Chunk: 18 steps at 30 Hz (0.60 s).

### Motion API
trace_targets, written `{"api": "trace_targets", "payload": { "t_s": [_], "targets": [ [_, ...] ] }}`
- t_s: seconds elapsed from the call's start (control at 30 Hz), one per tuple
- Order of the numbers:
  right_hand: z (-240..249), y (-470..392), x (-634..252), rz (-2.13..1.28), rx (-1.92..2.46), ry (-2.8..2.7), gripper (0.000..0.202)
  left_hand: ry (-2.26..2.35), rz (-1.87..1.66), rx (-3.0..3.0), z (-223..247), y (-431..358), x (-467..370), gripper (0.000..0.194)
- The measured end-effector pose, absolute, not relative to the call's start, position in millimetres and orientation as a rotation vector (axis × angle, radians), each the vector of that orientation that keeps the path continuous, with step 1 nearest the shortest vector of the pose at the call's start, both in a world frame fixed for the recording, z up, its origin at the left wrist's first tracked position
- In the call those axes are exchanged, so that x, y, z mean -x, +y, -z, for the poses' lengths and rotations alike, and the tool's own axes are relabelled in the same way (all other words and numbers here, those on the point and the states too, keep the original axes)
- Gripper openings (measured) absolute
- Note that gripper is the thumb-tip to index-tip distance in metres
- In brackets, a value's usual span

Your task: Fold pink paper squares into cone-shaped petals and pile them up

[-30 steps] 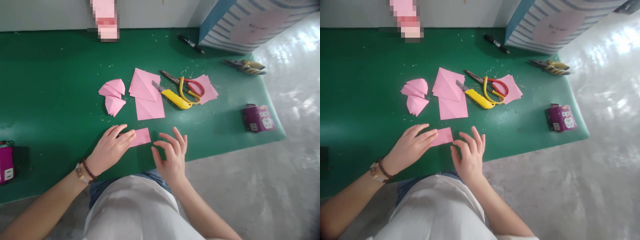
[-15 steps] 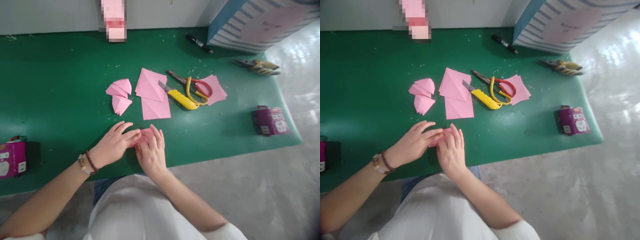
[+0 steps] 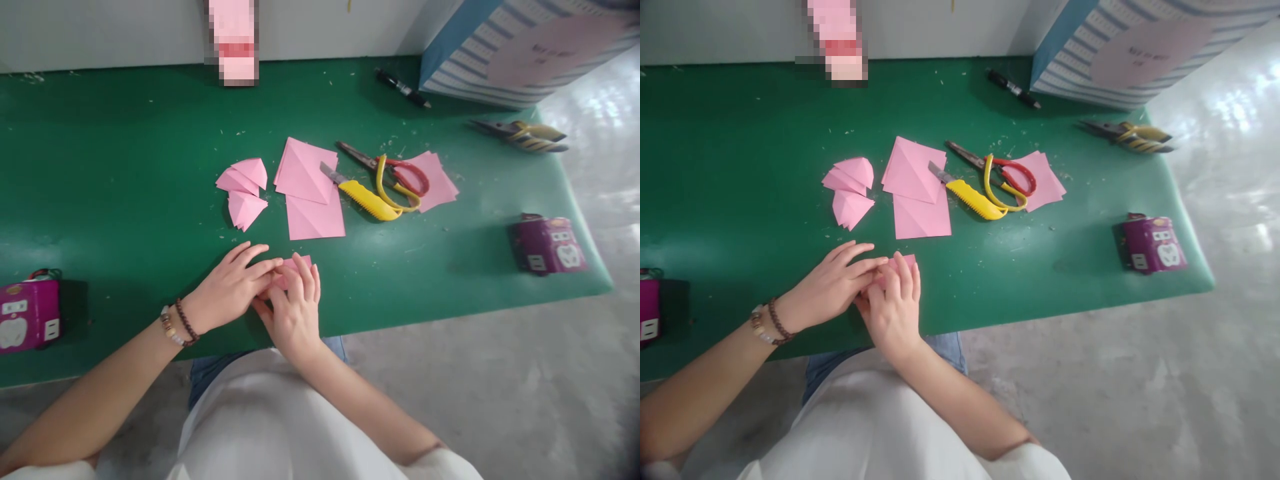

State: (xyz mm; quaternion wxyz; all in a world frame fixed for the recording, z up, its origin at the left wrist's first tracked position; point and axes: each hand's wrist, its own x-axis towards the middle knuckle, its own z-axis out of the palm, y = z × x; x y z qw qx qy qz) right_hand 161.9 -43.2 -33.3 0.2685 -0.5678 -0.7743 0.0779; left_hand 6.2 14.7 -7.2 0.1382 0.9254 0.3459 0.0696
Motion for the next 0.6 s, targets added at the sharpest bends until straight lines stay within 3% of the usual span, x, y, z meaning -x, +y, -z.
{"api": "trace_targets", "payload": {
  "t_s": [0.27, 0.4, 0.6],
  "targets": [
    [20.3, -24.3, -225.8, -0.203, 1.633, -1.922, 0.038, 1.006, -0.248, -2.632, 6.7, 16.5, -9.3, 0.039],
    [24.8, -19.3, -254.4, -0.290, 1.676, -1.964, 0.033, 0.987, -0.330, -2.600, 4.6, 18.8, -14.2, 0.035],
    [29.3, -23.4, -250.2, -0.398, 1.598, -1.880, 0.008, 0.980, -0.423, -2.645, -2.9, 19.4, -24.3, 0.040]
  ]
}}
